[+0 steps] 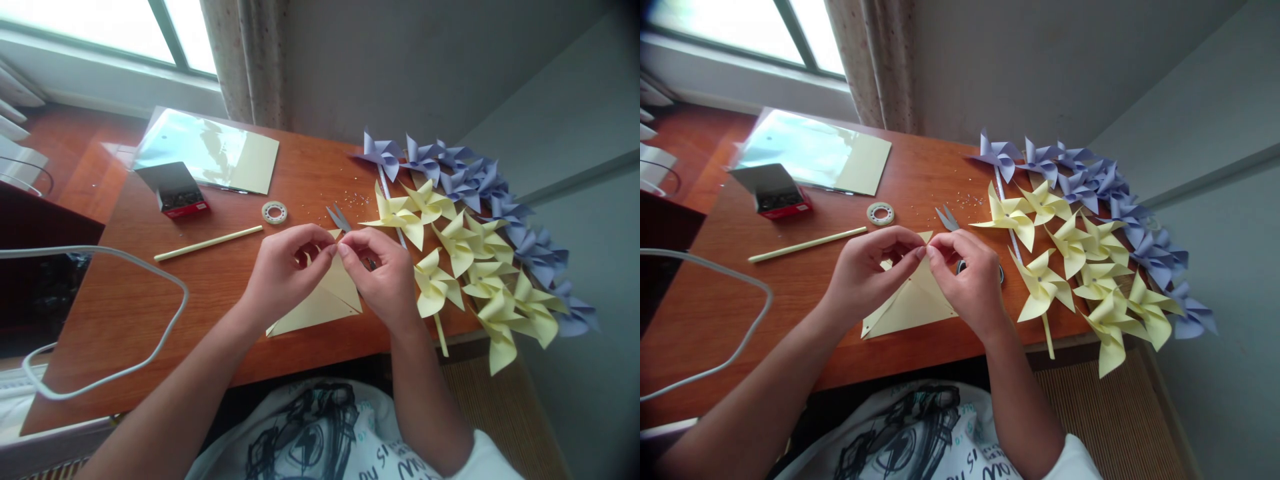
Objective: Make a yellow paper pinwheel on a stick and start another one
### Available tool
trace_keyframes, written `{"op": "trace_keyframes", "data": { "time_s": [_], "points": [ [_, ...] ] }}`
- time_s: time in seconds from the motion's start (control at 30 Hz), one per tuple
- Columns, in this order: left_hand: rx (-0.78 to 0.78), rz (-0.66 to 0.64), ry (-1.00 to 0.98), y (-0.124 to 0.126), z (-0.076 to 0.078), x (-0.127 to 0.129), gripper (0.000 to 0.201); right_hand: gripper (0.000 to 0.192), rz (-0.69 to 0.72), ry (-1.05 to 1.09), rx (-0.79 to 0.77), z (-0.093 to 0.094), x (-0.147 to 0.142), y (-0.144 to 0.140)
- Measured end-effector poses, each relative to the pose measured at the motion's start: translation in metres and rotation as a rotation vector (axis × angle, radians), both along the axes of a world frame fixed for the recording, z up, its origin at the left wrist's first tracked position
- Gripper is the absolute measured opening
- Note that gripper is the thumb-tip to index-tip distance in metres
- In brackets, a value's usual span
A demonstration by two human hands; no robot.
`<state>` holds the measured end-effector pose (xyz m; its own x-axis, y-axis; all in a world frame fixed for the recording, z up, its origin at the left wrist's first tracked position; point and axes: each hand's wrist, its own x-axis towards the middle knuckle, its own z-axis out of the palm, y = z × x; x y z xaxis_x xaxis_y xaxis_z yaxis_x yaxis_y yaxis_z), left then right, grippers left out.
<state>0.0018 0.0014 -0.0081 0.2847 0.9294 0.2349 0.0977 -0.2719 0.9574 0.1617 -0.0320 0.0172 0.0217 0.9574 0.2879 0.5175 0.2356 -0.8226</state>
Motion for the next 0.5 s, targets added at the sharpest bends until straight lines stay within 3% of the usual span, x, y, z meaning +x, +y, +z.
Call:
{"op": "trace_keyframes", "data": {
  "time_s": [0.2,0.5],
  "points": [
    [0.100,-0.001,0.077,-0.0008,0.0015,-0.0005,0.007,0.010,0.016,-0.051,0.020,0.0012,0.0022,-0.0003],
    [0.038,-0.021,0.034,-0.0003,0.0016,-0.0003,0.008,0.007,-0.014,0.007,-0.021,-0.0012,0.0029,-0.0004]
  ]
}}
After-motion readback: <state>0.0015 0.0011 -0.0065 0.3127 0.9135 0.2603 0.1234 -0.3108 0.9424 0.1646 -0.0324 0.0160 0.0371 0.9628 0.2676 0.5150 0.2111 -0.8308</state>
